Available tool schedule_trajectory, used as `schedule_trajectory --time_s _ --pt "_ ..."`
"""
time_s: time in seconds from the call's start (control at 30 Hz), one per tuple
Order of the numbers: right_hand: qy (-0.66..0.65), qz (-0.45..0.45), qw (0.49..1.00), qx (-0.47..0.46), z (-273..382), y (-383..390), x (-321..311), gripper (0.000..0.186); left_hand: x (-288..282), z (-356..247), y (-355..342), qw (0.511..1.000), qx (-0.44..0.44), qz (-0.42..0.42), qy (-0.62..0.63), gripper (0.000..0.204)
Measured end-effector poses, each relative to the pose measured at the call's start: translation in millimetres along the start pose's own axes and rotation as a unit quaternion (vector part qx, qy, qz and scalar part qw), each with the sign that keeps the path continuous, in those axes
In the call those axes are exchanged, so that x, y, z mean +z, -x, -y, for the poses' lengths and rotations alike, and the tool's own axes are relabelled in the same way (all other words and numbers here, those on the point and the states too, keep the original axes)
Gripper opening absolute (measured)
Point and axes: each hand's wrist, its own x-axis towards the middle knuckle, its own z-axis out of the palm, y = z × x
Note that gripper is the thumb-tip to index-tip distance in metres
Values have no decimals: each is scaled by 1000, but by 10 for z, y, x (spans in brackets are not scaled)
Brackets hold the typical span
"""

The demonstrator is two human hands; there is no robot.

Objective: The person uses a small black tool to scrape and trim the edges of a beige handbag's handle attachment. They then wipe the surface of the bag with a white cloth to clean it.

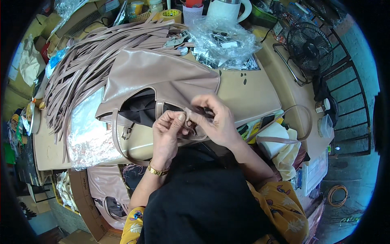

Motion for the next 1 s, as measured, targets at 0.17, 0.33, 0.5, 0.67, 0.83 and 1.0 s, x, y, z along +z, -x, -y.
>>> schedule_trajectory --time_s 0.17,0.33,0.5,0.67,0.83,1.0 --pt "211 -17 970 -122 95 70 -149 26 54 -57 -4 999 -6 -1 32 20" --pt "330 -31 926 -182 92 103 -160 30 89 -44 5 999 39 0 4 19" --pt "295 -18 938 -179 84 93 -168 30 104 -17 32 998 62 -10 1 17" --pt "284 -69 932 -213 12 90 -140 30 139 -3 59 996 85 -1 4 17" --pt "301 -22 933 -197 40 72 -202 29 79 18 67 998 61 8 -11 17" --pt "136 -50 980 -135 -137 117 -165 24 135 7 127 992 113 20 -60 14"
